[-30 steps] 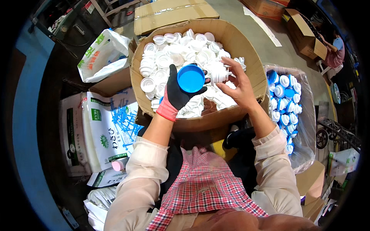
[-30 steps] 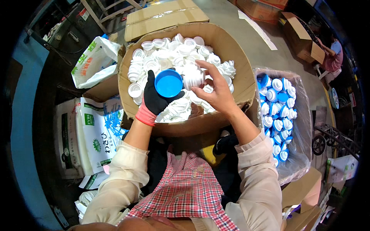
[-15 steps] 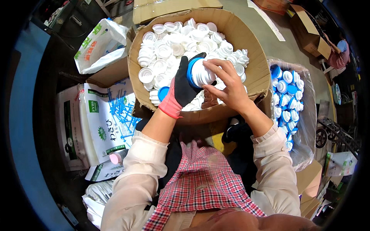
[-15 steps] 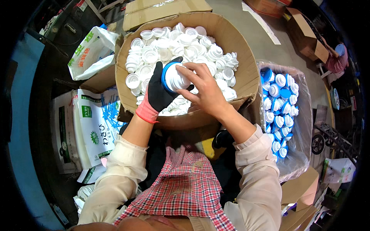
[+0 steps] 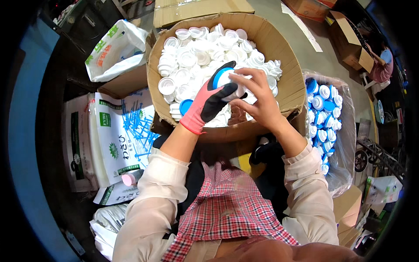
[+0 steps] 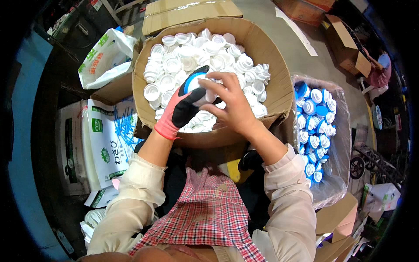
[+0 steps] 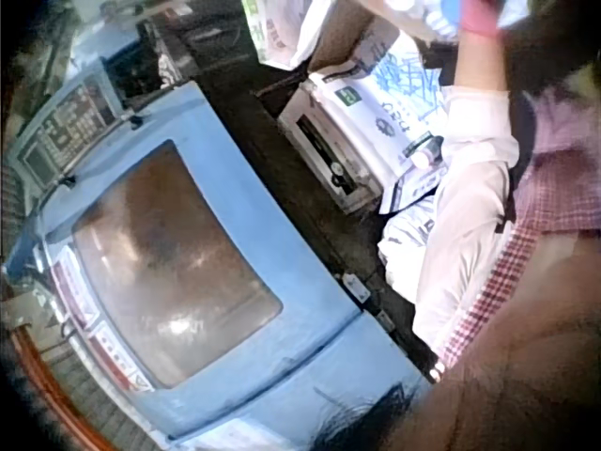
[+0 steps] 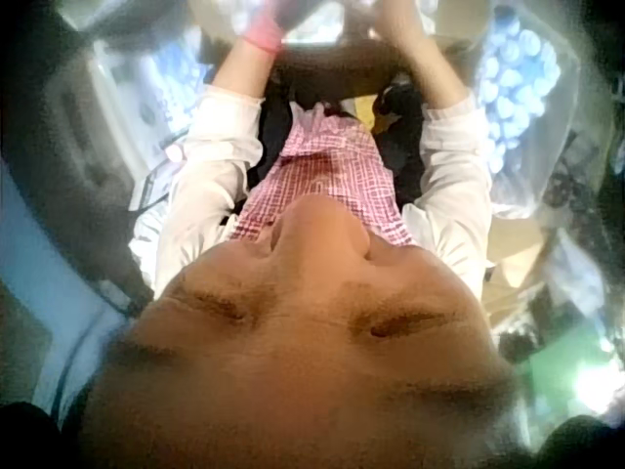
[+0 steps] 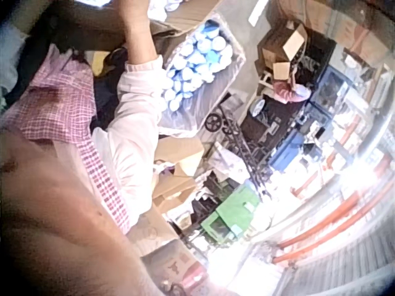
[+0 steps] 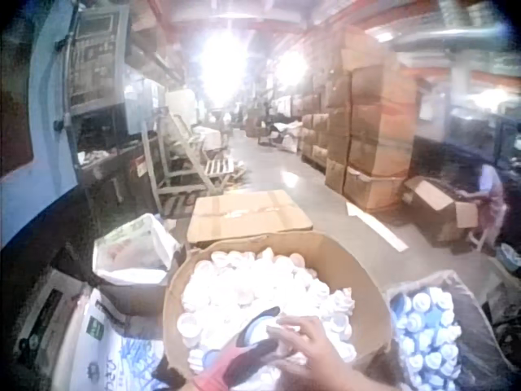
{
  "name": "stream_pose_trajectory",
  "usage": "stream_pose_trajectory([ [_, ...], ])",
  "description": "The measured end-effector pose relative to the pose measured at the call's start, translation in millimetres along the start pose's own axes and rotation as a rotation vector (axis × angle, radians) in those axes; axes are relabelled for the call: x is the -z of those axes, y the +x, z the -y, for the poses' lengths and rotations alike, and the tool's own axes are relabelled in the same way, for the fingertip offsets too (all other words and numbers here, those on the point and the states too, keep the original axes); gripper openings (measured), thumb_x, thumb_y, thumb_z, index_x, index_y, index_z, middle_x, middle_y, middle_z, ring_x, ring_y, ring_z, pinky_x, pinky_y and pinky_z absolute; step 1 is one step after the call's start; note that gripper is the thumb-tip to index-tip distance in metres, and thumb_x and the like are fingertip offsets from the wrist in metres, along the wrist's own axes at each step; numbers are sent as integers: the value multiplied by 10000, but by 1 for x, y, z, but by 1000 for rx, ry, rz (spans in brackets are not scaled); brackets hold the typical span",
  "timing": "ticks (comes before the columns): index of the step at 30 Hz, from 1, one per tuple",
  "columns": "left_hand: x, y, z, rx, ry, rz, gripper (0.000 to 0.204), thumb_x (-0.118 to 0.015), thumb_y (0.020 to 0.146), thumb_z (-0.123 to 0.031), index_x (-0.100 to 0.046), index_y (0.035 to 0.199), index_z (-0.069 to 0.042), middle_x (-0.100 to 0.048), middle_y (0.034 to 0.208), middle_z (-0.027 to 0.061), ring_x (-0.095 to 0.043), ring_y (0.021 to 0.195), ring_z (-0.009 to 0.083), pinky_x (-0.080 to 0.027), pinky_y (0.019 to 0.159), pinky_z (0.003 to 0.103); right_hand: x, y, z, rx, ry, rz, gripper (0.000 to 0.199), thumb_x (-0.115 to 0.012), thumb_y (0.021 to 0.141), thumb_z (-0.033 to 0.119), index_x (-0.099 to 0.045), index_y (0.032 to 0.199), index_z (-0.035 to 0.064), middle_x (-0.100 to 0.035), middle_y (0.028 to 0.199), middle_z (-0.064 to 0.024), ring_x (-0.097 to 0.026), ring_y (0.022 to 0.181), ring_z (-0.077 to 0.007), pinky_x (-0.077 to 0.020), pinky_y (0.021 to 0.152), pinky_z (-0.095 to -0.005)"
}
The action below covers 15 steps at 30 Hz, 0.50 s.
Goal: The person repeatedly picks up white plastic cups and blue lids, fits the lids onto the cups, and places the assembled units into a nearby bin. The process is continuous and repetitive, with the person handling one unit at a time.
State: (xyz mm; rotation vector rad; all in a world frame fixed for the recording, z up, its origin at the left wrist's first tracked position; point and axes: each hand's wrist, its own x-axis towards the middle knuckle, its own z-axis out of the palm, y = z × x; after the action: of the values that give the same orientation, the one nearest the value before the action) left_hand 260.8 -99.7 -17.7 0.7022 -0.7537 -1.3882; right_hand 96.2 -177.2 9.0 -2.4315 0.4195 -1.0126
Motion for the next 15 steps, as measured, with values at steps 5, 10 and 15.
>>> stream_pose_trajectory([
  [5,-7,-5,-3,-90,214,6,663,-713,819,-206,-434,1388,-10,-556,1258,99,-555,1107,177,-445,961,315,8,-4,-17,-429,651,155,784,-802,760,285,-418,1380,-1,-549,1246,-143,-562,1112,-220,-471,924,-346],
  [10,1,-9,-1,-93,208,36,673,-723,807,-231,-444,1378,-8,-553,1266,102,-556,1105,185,-440,970,319,3,-6,-2,-463,690,113,690,-817,749,232,-463,1283,-23,-610,1072,-124,-603,972,-179,-486,839,-312],
  [15,34,-3,32,-271,750,-33,593,-673,830,-162,-455,1350,19,-548,1246,128,-550,1118,209,-445,962,330,4,-11,-16,-427,637,82,717,-814,746,277,-459,1298,-12,-602,1124,-143,-610,994,-203,-500,853,-336],
])
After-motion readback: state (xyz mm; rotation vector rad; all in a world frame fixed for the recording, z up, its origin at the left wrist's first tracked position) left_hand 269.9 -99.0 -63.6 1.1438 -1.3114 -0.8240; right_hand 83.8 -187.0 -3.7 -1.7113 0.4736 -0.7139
